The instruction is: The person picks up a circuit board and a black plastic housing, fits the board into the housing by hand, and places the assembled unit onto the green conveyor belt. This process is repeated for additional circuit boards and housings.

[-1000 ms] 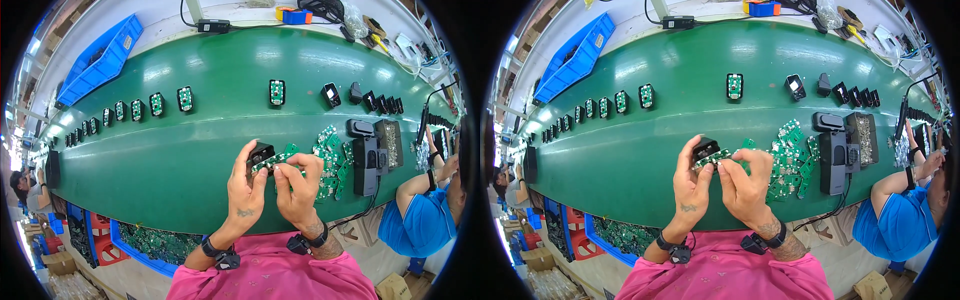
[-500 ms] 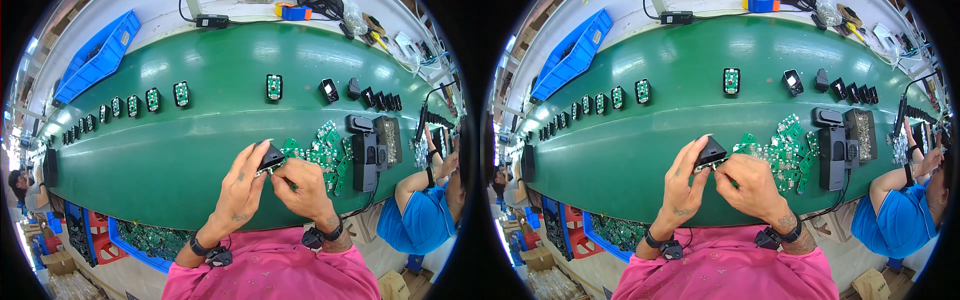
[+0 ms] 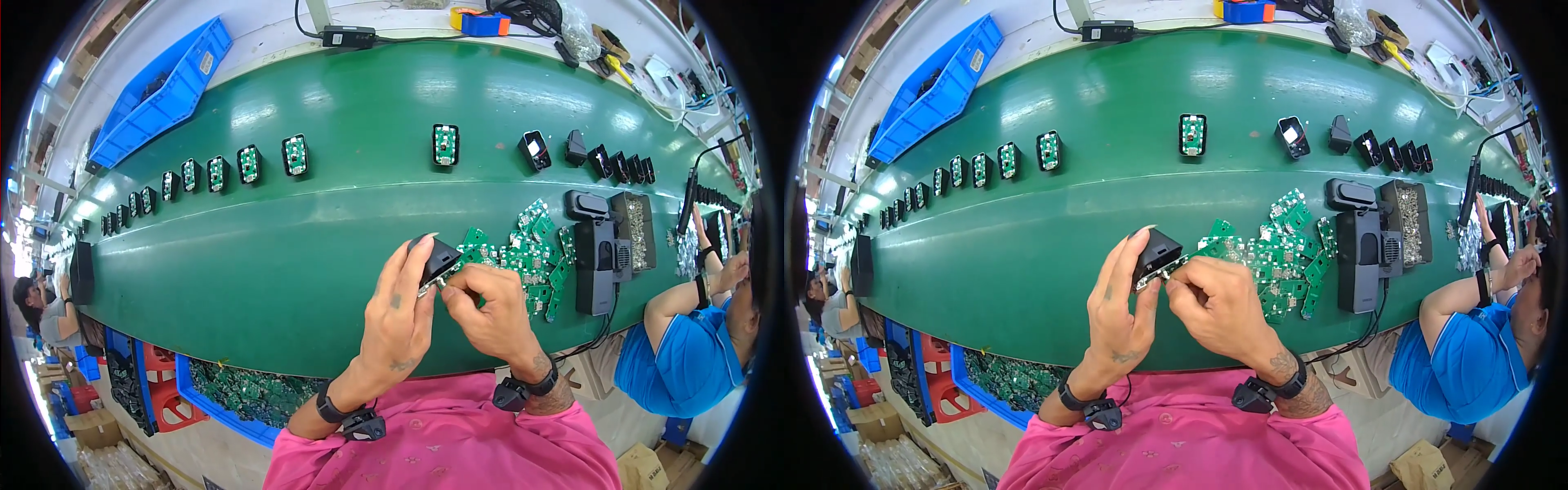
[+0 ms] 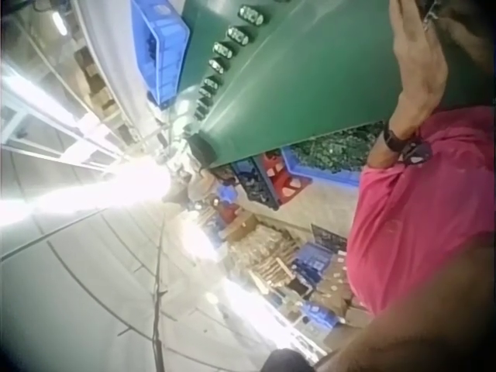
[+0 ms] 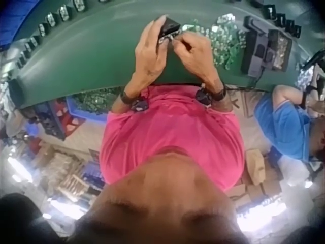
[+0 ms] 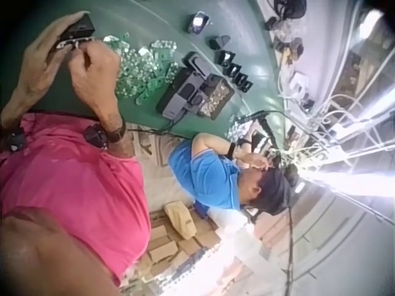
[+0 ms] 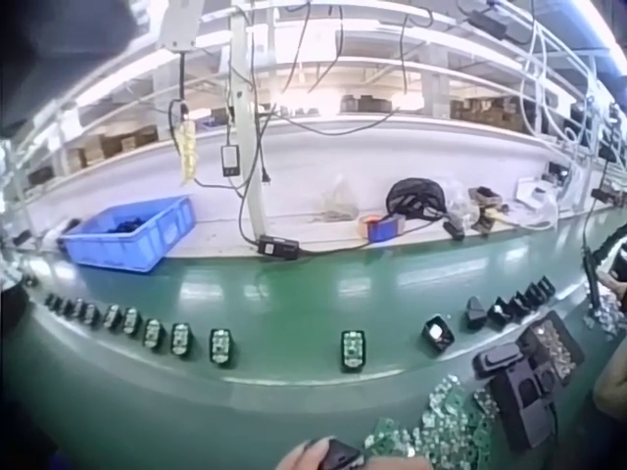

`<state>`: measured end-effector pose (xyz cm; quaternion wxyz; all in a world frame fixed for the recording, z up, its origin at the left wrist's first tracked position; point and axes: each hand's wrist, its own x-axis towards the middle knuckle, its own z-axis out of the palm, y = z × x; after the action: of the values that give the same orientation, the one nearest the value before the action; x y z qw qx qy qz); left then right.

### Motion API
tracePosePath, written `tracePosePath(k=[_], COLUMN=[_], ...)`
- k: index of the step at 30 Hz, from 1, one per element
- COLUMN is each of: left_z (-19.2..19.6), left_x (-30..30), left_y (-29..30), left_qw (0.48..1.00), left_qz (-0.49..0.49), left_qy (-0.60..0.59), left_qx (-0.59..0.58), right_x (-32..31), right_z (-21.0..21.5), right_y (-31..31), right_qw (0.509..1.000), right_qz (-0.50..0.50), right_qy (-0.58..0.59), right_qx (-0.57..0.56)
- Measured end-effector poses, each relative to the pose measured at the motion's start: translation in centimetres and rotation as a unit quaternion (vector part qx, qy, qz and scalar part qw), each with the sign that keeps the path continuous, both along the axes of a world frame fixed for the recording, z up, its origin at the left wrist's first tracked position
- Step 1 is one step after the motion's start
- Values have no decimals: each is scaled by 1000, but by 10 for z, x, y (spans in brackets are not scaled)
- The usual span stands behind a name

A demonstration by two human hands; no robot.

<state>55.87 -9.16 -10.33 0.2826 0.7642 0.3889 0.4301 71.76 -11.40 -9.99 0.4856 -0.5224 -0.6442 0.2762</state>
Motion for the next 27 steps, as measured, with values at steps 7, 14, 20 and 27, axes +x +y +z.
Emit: tracePosePath(k=[7, 14, 20, 27], left_z=[3, 3, 1, 2], left_x=[4, 7, 15, 13], left_y=[-1, -11, -20, -27], left_qw=[998, 997, 996, 995], left_qz=[21, 30, 82, 65], left_qy=[28, -42, -38, -71], left_qx=[52, -54, -11, -17], right_x=[-1, 4, 0, -2], right_z=[-1, 10, 5, 14], right_y=[-2, -5, -9, -21], right_qw=[1000, 982, 999, 997], right_qz=[-18, 13, -23, -25], right_qy=[-12, 104, 18, 47], right_qx=[8, -159, -21, -49])
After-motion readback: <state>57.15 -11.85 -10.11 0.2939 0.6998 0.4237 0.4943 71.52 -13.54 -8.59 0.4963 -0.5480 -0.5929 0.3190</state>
